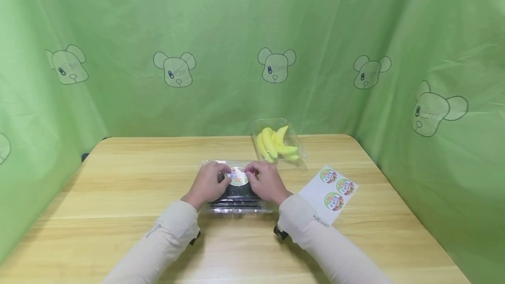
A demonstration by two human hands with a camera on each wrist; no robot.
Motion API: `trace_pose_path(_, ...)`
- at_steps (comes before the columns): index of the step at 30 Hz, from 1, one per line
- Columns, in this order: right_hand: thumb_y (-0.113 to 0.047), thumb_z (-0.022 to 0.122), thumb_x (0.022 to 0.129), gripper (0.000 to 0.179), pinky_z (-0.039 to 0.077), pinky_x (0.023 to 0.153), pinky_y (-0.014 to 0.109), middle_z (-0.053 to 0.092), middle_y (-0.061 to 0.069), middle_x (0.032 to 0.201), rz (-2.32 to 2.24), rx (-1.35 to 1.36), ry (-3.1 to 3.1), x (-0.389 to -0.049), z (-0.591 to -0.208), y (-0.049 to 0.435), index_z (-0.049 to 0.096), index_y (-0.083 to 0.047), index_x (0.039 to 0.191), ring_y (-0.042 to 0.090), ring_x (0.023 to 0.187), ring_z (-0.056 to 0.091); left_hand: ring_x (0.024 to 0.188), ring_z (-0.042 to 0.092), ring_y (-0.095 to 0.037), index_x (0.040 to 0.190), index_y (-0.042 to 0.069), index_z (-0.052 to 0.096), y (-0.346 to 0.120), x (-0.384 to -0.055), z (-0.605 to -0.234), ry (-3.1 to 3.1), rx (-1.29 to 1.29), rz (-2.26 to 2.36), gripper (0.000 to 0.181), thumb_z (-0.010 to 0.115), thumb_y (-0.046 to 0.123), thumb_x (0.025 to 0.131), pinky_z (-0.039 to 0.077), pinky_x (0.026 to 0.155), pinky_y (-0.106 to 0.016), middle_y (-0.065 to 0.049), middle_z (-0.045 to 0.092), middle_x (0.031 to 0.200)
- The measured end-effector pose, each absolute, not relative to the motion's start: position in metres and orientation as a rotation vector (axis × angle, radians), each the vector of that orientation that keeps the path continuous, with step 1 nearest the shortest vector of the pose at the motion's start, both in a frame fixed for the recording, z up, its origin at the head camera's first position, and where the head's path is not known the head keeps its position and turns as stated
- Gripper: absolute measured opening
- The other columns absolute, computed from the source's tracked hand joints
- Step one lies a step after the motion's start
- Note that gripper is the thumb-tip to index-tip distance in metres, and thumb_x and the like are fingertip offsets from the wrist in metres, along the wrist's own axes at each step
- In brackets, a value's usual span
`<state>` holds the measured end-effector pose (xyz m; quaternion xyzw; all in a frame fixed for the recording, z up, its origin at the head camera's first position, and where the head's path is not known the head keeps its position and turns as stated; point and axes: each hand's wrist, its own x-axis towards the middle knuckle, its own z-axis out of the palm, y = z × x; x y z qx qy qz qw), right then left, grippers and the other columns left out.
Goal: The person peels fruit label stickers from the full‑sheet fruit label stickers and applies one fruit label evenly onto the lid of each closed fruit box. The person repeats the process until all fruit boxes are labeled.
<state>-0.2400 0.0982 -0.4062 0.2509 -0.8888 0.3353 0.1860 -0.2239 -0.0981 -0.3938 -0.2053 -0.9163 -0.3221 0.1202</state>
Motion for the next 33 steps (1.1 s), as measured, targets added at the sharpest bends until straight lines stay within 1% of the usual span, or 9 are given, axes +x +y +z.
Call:
trace_pose_path(4, -0.002, 0.067, 0.084, 0.009, 0.049, 0.067, 0.029, 0.069, -0.001, 0.082, 0.932, 0.708, -2.512, -0.2400, -0.4056, 0.0986, 0.072, -0.009, 0.087, 0.013, 0.074, 0.056, 0.080, 0.054, -0.020, 0.100, 0.005, 0.071, -0.0980, -0.2239, -0.3936, -2.684, -0.598, -0.935, 0.018, 0.072, 0.012, 0.083, 0.047, 0.085, -0.044, -0.003, 0.063, 0.084)
trace_pose_path(9, -0.002, 0.067, 0.083, 0.011, 0.051, 0.068, 0.029, 0.071, 0.001, 0.086, 0.916, 0.726, -2.511, -0.2398, -0.4049, 0.0990, 0.073, -0.009, 0.088, 0.013, 0.075, 0.058, 0.079, 0.054, -0.020, 0.102, 0.006, 0.071, -0.0981, -0.2243, -0.3942, -2.701, -0.581, -0.939, 0.019, 0.072, 0.012, 0.084, 0.047, 0.084, -0.044, -0.005, 0.063, 0.087)
trace_pose_path(15, -0.001, 0.068, 0.082, 0.010, 0.050, 0.066, 0.028, 0.070, 0.001, 0.085, 0.887, 0.712, -2.513, -0.2387, -0.4039, 0.0982, 0.073, -0.008, 0.088, 0.013, 0.074, 0.057, 0.081, 0.054, -0.020, 0.104, 0.006, 0.071, -0.0986, -0.2256, -0.3972, -2.702, -0.585, -0.925, 0.020, 0.071, 0.009, 0.084, 0.048, 0.084, -0.044, -0.006, 0.064, 0.091)
trace_pose_path(21, 0.001, 0.068, 0.080, 0.011, 0.050, 0.067, 0.029, 0.070, 0.001, 0.085, 0.892, 0.713, -2.489, -0.2382, -0.4039, 0.0976, 0.073, -0.008, 0.085, 0.014, 0.073, 0.058, 0.080, 0.054, -0.020, 0.101, 0.005, 0.072, -0.0984, -0.2268, -0.3988, -2.683, -0.600, -0.907, 0.017, 0.071, 0.008, 0.084, 0.047, 0.084, -0.044, -0.006, 0.064, 0.088)
trace_pose_path(28, 0.000, 0.071, 0.080, 0.011, 0.050, 0.065, 0.029, 0.069, 0.000, 0.087, 0.901, 0.699, -2.493, -0.2394, -0.4067, 0.0986, 0.072, -0.010, 0.084, 0.015, 0.074, 0.058, 0.097, 0.060, -0.027, 0.098, 0.006, 0.073, -0.0975, -0.2254, -0.3973, -2.697, -0.599, -0.872, 0.014, 0.071, 0.011, 0.085, 0.045, 0.095, -0.047, -0.007, 0.068, 0.096)
trace_pose_path(33, 0.000, 0.070, 0.081, 0.011, 0.050, 0.066, 0.030, 0.069, 0.000, 0.088, 0.917, 0.685, -2.502, -0.2395, -0.4066, 0.0989, 0.072, -0.011, 0.084, 0.015, 0.075, 0.058, 0.096, 0.060, -0.027, 0.097, 0.005, 0.073, -0.0974, -0.2253, -0.3966, -2.686, -0.612, -0.867, 0.013, 0.071, 0.011, 0.085, 0.045, 0.094, -0.046, -0.007, 0.069, 0.094)
